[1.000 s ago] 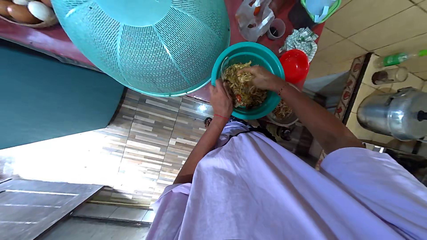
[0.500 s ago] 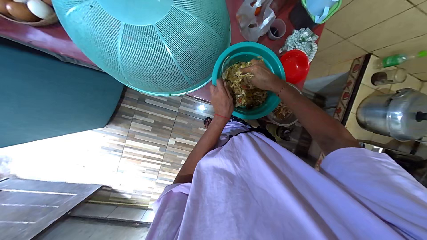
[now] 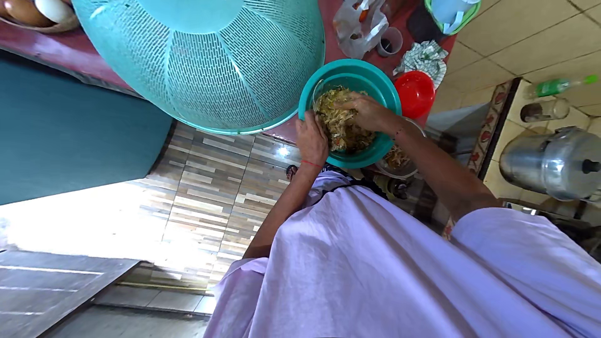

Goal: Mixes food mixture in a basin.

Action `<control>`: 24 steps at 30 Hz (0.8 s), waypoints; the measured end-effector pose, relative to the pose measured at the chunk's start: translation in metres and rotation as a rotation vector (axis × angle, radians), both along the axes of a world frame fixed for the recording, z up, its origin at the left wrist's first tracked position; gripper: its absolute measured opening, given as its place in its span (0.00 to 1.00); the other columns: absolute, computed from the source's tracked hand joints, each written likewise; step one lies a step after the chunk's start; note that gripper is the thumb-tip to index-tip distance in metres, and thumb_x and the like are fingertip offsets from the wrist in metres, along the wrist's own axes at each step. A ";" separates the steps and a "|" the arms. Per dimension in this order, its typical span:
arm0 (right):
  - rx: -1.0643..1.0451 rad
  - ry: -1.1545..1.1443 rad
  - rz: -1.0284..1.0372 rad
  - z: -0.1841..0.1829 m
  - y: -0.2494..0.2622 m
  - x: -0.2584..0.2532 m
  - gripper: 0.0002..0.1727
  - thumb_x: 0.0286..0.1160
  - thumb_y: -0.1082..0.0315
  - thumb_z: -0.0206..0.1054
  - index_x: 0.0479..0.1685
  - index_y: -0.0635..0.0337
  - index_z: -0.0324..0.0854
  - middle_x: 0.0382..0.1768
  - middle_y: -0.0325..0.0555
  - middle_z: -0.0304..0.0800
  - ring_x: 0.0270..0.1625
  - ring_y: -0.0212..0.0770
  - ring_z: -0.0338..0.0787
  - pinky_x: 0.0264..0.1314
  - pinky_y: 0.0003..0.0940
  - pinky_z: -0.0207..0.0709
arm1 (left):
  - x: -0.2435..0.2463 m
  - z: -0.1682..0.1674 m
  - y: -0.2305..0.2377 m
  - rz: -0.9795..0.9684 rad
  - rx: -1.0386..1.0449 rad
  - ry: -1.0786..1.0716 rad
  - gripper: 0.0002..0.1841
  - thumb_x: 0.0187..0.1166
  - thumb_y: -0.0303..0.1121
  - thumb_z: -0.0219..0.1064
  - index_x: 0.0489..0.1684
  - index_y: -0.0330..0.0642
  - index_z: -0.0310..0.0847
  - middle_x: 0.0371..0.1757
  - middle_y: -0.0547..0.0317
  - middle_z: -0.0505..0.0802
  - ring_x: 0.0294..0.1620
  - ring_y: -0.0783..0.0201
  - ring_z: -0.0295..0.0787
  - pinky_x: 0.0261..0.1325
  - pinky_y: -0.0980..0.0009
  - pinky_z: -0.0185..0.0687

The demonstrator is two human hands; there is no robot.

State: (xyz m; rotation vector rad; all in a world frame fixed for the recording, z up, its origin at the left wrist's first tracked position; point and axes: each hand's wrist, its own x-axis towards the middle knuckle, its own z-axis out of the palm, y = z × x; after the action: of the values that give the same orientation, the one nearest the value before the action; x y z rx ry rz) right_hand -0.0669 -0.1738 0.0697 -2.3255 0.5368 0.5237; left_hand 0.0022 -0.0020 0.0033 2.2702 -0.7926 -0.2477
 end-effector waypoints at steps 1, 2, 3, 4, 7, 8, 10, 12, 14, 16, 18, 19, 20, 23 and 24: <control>0.012 -0.018 -0.029 0.002 -0.001 -0.005 0.30 0.78 0.60 0.74 0.81 0.50 0.79 0.82 0.62 0.73 0.85 0.61 0.71 0.87 0.57 0.62 | 0.000 0.001 0.000 0.001 0.007 0.011 0.17 0.92 0.32 0.49 0.61 0.27 0.79 0.45 0.33 0.88 0.48 0.36 0.88 0.49 0.49 0.84; -0.003 -0.024 -0.073 0.003 -0.001 -0.012 0.31 0.79 0.59 0.73 0.82 0.52 0.77 0.82 0.60 0.75 0.86 0.60 0.71 0.88 0.57 0.62 | 0.000 0.001 0.000 0.002 0.007 0.021 0.17 0.92 0.32 0.49 0.61 0.27 0.78 0.45 0.32 0.88 0.49 0.35 0.88 0.50 0.48 0.84; -0.037 0.012 -0.134 0.006 -0.001 -0.018 0.33 0.81 0.57 0.72 0.84 0.55 0.73 0.80 0.61 0.77 0.84 0.61 0.73 0.87 0.58 0.63 | 0.000 0.001 0.000 0.000 0.007 0.033 0.17 0.92 0.32 0.49 0.62 0.27 0.78 0.46 0.32 0.88 0.49 0.35 0.87 0.50 0.48 0.84; -0.083 0.091 -0.207 0.008 0.001 -0.024 0.34 0.83 0.55 0.70 0.85 0.60 0.68 0.75 0.65 0.80 0.80 0.64 0.77 0.84 0.60 0.67 | 0.000 0.002 0.000 -0.005 0.012 0.046 0.18 0.93 0.32 0.48 0.62 0.27 0.78 0.47 0.31 0.88 0.50 0.34 0.87 0.51 0.47 0.84; -0.123 0.406 -0.413 -0.002 0.005 -0.031 0.43 0.84 0.49 0.66 0.86 0.72 0.56 0.72 0.77 0.77 0.76 0.73 0.78 0.77 0.67 0.71 | 0.000 0.002 0.000 -0.008 0.013 0.054 0.18 0.92 0.33 0.48 0.63 0.26 0.78 0.49 0.29 0.88 0.52 0.33 0.87 0.53 0.46 0.84; -0.085 0.437 -0.470 -0.016 0.005 -0.035 0.46 0.83 0.45 0.67 0.87 0.72 0.56 0.76 0.78 0.72 0.80 0.74 0.73 0.79 0.69 0.68 | -0.001 0.001 0.000 -0.006 0.006 0.043 0.18 0.92 0.33 0.48 0.62 0.26 0.78 0.48 0.30 0.88 0.51 0.33 0.87 0.53 0.46 0.83; 0.002 0.440 -0.536 -0.044 0.006 -0.037 0.52 0.77 0.39 0.70 0.88 0.71 0.58 0.84 0.76 0.62 0.87 0.73 0.64 0.84 0.71 0.59 | -0.002 0.002 -0.001 -0.005 0.000 0.045 0.18 0.92 0.33 0.49 0.61 0.26 0.78 0.48 0.30 0.88 0.52 0.33 0.87 0.54 0.46 0.83; -0.004 0.438 -0.534 -0.061 0.009 -0.031 0.56 0.71 0.37 0.73 0.91 0.68 0.56 0.84 0.74 0.64 0.85 0.72 0.67 0.82 0.72 0.62 | -0.002 0.003 -0.002 0.006 0.007 0.047 0.17 0.92 0.33 0.49 0.61 0.27 0.78 0.48 0.31 0.88 0.52 0.34 0.87 0.54 0.46 0.83; 0.014 0.383 -0.561 -0.070 0.012 -0.030 0.57 0.67 0.40 0.78 0.91 0.66 0.56 0.88 0.73 0.56 0.87 0.72 0.62 0.82 0.72 0.61 | -0.003 0.002 -0.001 0.015 0.018 0.056 0.18 0.92 0.32 0.49 0.62 0.27 0.77 0.49 0.30 0.88 0.52 0.33 0.87 0.54 0.46 0.83; 0.110 0.288 -0.650 -0.078 0.014 -0.029 0.56 0.61 0.47 0.84 0.90 0.62 0.60 0.88 0.74 0.54 0.89 0.72 0.58 0.85 0.71 0.58 | -0.003 0.001 -0.003 0.028 -0.009 0.044 0.17 0.92 0.31 0.49 0.62 0.26 0.77 0.48 0.29 0.88 0.52 0.33 0.87 0.54 0.47 0.83; 0.211 0.237 -0.679 -0.084 0.021 -0.026 0.54 0.55 0.52 0.89 0.85 0.62 0.67 0.83 0.72 0.64 0.85 0.68 0.67 0.82 0.68 0.64 | -0.004 -0.001 -0.004 0.035 -0.023 0.030 0.17 0.92 0.31 0.49 0.61 0.26 0.78 0.47 0.29 0.88 0.50 0.34 0.87 0.54 0.47 0.83; 0.251 0.229 -0.665 -0.086 0.025 -0.021 0.53 0.53 0.54 0.89 0.84 0.63 0.68 0.81 0.71 0.69 0.82 0.67 0.71 0.81 0.67 0.66 | -0.004 -0.002 -0.003 0.034 -0.015 0.030 0.17 0.92 0.32 0.49 0.61 0.26 0.78 0.48 0.30 0.88 0.51 0.34 0.87 0.54 0.48 0.83; 0.279 0.220 -0.641 -0.089 0.029 -0.017 0.55 0.51 0.56 0.90 0.85 0.63 0.67 0.79 0.70 0.72 0.81 0.66 0.74 0.80 0.67 0.68 | -0.003 -0.002 -0.003 0.033 -0.005 0.031 0.18 0.92 0.32 0.48 0.62 0.26 0.78 0.48 0.30 0.88 0.51 0.34 0.87 0.55 0.48 0.83; 0.339 0.147 -0.609 -0.087 0.036 -0.006 0.49 0.44 0.69 0.90 0.78 0.66 0.74 0.71 0.69 0.80 0.75 0.64 0.79 0.76 0.66 0.73 | -0.003 -0.001 -0.003 0.028 -0.011 0.010 0.17 0.92 0.31 0.49 0.61 0.26 0.78 0.47 0.31 0.88 0.51 0.35 0.86 0.55 0.48 0.81; 0.374 0.147 -0.626 -0.082 0.039 -0.004 0.49 0.46 0.74 0.88 0.80 0.67 0.72 0.72 0.69 0.80 0.76 0.64 0.79 0.77 0.64 0.72 | -0.003 0.000 -0.003 0.023 -0.011 0.011 0.17 0.92 0.31 0.49 0.62 0.26 0.78 0.48 0.31 0.88 0.52 0.34 0.86 0.56 0.48 0.81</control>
State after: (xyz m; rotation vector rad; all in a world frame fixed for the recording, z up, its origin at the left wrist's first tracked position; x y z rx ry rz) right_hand -0.0711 -0.1352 -0.0125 -1.6560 1.0835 0.4414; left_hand -0.0012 -0.0045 0.0030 2.2642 -0.7595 -0.2446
